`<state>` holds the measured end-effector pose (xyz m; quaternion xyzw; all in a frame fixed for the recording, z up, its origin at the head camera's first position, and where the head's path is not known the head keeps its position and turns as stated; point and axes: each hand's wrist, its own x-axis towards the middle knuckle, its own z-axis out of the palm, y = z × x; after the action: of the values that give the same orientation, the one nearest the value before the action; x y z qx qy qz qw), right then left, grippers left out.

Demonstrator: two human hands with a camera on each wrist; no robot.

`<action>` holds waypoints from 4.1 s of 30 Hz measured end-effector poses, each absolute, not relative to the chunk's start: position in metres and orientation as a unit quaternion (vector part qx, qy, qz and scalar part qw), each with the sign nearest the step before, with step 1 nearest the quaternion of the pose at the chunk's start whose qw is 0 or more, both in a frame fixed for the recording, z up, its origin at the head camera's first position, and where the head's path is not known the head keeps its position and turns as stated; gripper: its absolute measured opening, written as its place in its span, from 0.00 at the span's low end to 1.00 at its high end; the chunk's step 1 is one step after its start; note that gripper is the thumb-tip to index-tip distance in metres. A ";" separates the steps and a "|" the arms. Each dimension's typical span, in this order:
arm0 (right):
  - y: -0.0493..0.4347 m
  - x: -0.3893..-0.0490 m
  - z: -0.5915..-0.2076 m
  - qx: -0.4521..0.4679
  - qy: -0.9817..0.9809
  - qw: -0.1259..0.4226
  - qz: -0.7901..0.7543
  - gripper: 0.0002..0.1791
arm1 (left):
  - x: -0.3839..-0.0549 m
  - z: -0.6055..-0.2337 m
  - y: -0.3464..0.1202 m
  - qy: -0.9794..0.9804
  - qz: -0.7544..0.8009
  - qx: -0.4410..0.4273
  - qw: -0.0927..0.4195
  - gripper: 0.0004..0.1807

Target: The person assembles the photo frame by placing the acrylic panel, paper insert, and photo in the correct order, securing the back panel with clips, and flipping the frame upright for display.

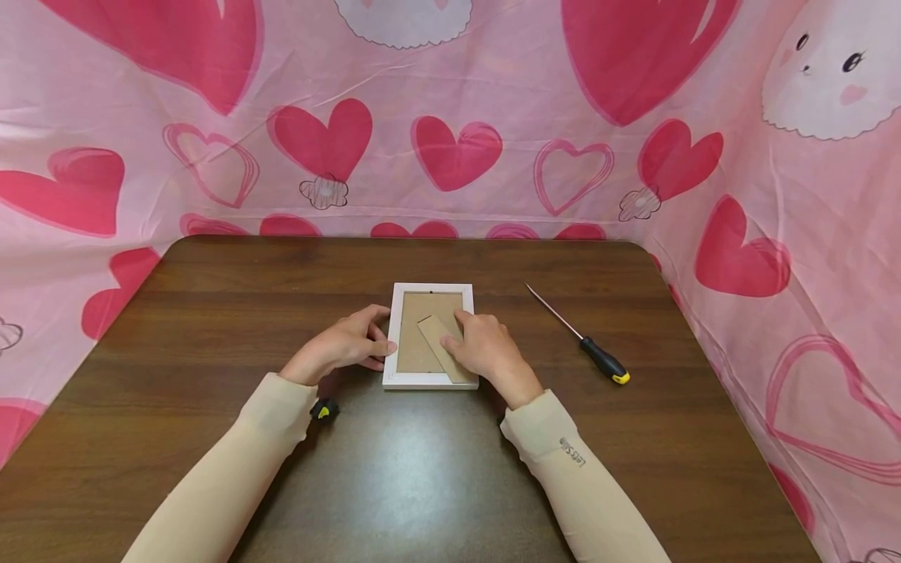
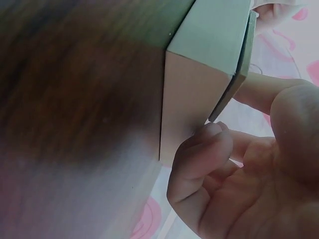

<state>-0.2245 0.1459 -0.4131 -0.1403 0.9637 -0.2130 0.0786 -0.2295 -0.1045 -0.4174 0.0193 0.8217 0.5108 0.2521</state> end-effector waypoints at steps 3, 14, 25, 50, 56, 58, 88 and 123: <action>0.146 -0.224 -0.413 -0.134 0.964 0.080 -0.214 0.36 | -0.229 -0.417 -0.104 0.820 0.514 0.016 0.253 0.41; 0.158 -0.225 -0.407 -0.161 0.958 0.046 -0.235 0.27 | -0.228 -0.417 -0.105 0.816 0.518 0.013 0.256 0.41; 0.218 -0.224 -0.374 -0.136 0.956 0.049 -0.257 0.20 | -0.228 -0.415 -0.106 0.818 0.515 0.014 0.256 0.41; 0.360 -0.215 -0.402 -0.154 0.980 0.060 -0.112 0.20 | -0.228 -0.415 -0.107 0.824 0.507 0.021 0.253 0.40; 0.361 -0.218 -0.410 -0.188 0.974 0.050 -0.120 0.16 | -0.229 -0.416 -0.107 0.827 0.502 0.023 0.252 0.40; 0.360 -0.219 -0.411 -0.193 0.971 0.056 -0.127 0.15 | -0.229 -0.416 -0.107 0.826 0.504 0.022 0.253 0.40; 0.285 -0.251 -0.373 -0.220 0.960 0.036 -0.167 0.19 | -0.229 -0.415 -0.110 0.817 0.511 0.046 0.263 0.41; 0.245 -0.285 -0.372 -0.242 0.953 0.119 -0.141 0.15 | -0.227 -0.413 -0.109 0.824 0.503 0.051 0.256 0.41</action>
<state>-0.2849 0.2447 -0.3719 -0.2422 0.9525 -0.1411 0.1188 -0.2274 -0.1088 -0.4134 0.0511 0.8240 0.5028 0.2561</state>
